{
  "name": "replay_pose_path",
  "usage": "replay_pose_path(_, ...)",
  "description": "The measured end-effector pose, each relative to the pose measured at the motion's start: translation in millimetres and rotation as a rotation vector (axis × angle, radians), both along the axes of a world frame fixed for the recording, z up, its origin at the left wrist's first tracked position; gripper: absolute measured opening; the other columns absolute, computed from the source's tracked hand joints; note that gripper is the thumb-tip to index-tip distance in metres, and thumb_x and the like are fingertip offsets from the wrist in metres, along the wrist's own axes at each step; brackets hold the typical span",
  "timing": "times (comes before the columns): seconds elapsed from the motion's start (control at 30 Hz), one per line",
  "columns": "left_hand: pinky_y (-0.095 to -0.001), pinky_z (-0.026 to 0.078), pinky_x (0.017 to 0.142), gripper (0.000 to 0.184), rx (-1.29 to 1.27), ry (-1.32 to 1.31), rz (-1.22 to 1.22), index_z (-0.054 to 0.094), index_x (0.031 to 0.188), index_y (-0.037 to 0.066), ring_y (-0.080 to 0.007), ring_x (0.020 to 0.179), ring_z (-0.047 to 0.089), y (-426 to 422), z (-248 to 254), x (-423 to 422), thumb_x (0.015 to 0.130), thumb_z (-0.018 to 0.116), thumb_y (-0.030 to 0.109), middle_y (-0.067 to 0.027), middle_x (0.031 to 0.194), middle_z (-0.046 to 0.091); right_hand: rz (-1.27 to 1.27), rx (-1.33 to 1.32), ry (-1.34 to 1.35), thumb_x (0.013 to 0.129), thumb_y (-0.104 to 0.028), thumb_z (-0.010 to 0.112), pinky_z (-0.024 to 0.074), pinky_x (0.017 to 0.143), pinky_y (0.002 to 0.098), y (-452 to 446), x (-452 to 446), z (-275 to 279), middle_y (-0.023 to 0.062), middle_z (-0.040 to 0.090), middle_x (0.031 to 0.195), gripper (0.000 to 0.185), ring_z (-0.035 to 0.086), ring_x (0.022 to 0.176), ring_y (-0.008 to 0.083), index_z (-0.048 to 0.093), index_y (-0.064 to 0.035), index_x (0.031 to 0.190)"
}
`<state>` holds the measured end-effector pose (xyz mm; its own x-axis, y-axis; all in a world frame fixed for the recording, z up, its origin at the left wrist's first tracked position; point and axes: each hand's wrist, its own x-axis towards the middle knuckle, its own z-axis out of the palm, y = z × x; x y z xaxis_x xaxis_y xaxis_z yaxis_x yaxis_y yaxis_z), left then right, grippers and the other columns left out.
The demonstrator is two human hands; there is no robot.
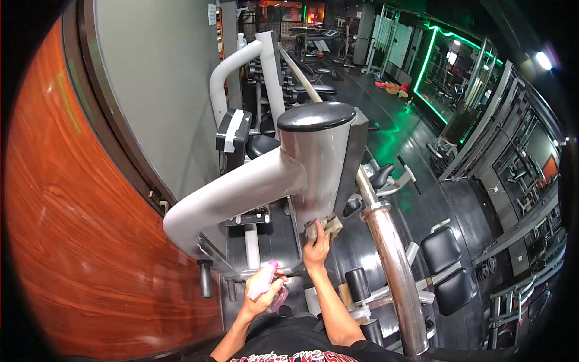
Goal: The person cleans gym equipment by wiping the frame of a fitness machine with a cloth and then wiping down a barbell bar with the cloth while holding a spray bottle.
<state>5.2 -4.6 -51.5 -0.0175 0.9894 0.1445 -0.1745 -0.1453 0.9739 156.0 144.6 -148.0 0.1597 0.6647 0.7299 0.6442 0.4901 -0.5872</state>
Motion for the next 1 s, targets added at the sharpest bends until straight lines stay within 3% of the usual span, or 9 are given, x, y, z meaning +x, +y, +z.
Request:
replay_pose_path(0.1, -0.0257, 0.051, 0.060, 0.021, 0.011, -0.014, 0.003, 0.055, 0.105, -0.004, -0.0122, 0.069, 0.061, 0.0, -0.1, 1.1, 0.085, 0.059, 0.001, -0.0106, 0.088, 0.065, -0.005, -0.161, 0.318, 0.081, -0.001, 0.050, 0.0391, 0.095, 0.0469, -19.8, -1.6, -6.8, 0.0204, 0.058, 0.116, 0.041, 0.055, 0.106, 0.0384, 0.051, -0.0001, 0.122)
replay_pose_path(0.2, -0.0253, 0.051, 0.060, 0.021, 0.012, -0.018, 0.009, 0.056, 0.105, -0.004, -0.0119, 0.068, 0.061, -0.8, 1.8, 0.3, 0.085, 0.059, 0.001, -0.0107, 0.088, 0.065, -0.059, -0.007, 0.391, 0.090, -0.012, 0.050, 0.0393, 0.095, 0.0446, -18.5, -3.7, 11.0, 0.0225, 0.056, 0.117, 0.035, 0.054, 0.108, 0.0383, 0.050, 0.0036, 0.121)
replay_pose_path(0.23, -0.0250, 0.051, 0.059, 0.020, 0.014, -0.012, 0.002, 0.056, 0.105, -0.004, -0.0118, 0.068, 0.061, -0.2, 2.3, -0.2, 0.085, 0.059, 0.001, -0.0107, 0.088, 0.065, -0.052, 0.105, 0.345, 0.092, -0.021, 0.050, 0.0393, 0.095, 0.0431, -15.2, -6.0, 30.7, 0.0244, 0.056, 0.115, 0.039, 0.054, 0.107, 0.0409, 0.049, 0.0063, 0.120)
replay_pose_path(0.33, -0.0287, 0.053, 0.058, 0.021, 0.025, 0.044, 0.005, 0.054, 0.103, -0.006, -0.0167, 0.069, 0.062, -0.7, 1.6, -1.0, 0.086, 0.058, 0.005, -0.0153, 0.086, 0.064, 0.015, 0.441, 0.286, 0.089, -0.020, 0.054, 0.0351, 0.096, 0.0500, 1.4, -15.1, 101.7, 0.0259, 0.053, 0.117, 0.043, 0.050, 0.109, 0.0447, 0.046, 0.0052, 0.123)
replay_pose_path(0.53, -0.0285, 0.053, 0.058, 0.020, 0.017, 0.022, 0.002, 0.055, 0.103, -0.006, -0.0163, 0.068, 0.062, -5.0, 3.0, -1.2, 0.086, 0.057, 0.003, -0.0148, 0.086, 0.064, 0.088, 0.398, 0.097, 0.081, -0.007, 0.059, 0.0268, 0.102, 0.0527, 35.3, -22.3, 271.8, 0.0254, 0.043, 0.129, 0.053, 0.033, 0.124, 0.0478, 0.042, 0.0001, 0.130)
replay_pose_path(0.73, -0.0283, 0.053, 0.058, 0.019, 0.015, 0.023, 0.015, 0.055, 0.103, -0.005, -0.0163, 0.067, 0.062, -7.5, 1.8, -5.5, 0.086, 0.056, 0.002, -0.0145, 0.086, 0.064, -0.046, 0.446, 0.049, 0.082, -0.003, 0.052, 0.0324, 0.099, 0.0529, 41.4, -19.9, 187.1, 0.0242, 0.052, 0.120, 0.047, 0.047, 0.113, 0.0456, 0.044, 0.0014, 0.128)
replay_pose_path(0.83, -0.0284, 0.053, 0.058, 0.019, 0.029, 0.062, 0.007, 0.055, 0.103, -0.005, -0.0162, 0.068, 0.062, -7.4, -2.1, -6.3, 0.085, 0.056, 0.001, -0.0142, 0.086, 0.064, -0.128, 0.301, 0.030, 0.079, -0.001, 0.050, 0.0431, 0.088, 0.0415, 30.2, -10.6, 100.3, 0.0215, 0.054, 0.122, 0.050, 0.056, 0.099, 0.0408, 0.044, 0.0021, 0.129)
replay_pose_path(0.93, -0.0283, 0.053, 0.058, 0.019, 0.066, 0.077, 0.026, 0.055, 0.103, -0.005, -0.0162, 0.069, 0.062, -8.6, -6.9, -5.0, 0.084, 0.057, 0.000, -0.0141, 0.086, 0.064, -0.062, 0.034, 0.113, 0.093, -0.012, 0.046, 0.0369, 0.098, 0.0420, 17.3, 11.5, 23.6, 0.0238, 0.050, 0.127, 0.040, 0.046, 0.118, 0.0402, 0.042, 0.0028, 0.130)
replay_pose_path(1.0, -0.0283, 0.052, 0.058, 0.019, 0.057, 0.060, 0.025, 0.055, 0.103, -0.005, -0.0161, 0.067, 0.062, -11.3, -4.6, -4.3, 0.084, 0.057, 0.000, -0.0142, 0.085, 0.065, -0.032, -0.045, 0.175, 0.093, -0.010, 0.044, 0.0377, 0.098, 0.0406, 8.2, 26.5, -4.3, 0.0225, 0.051, 0.126, 0.037, 0.046, 0.119, 0.0390, 0.043, 0.0032, 0.129)
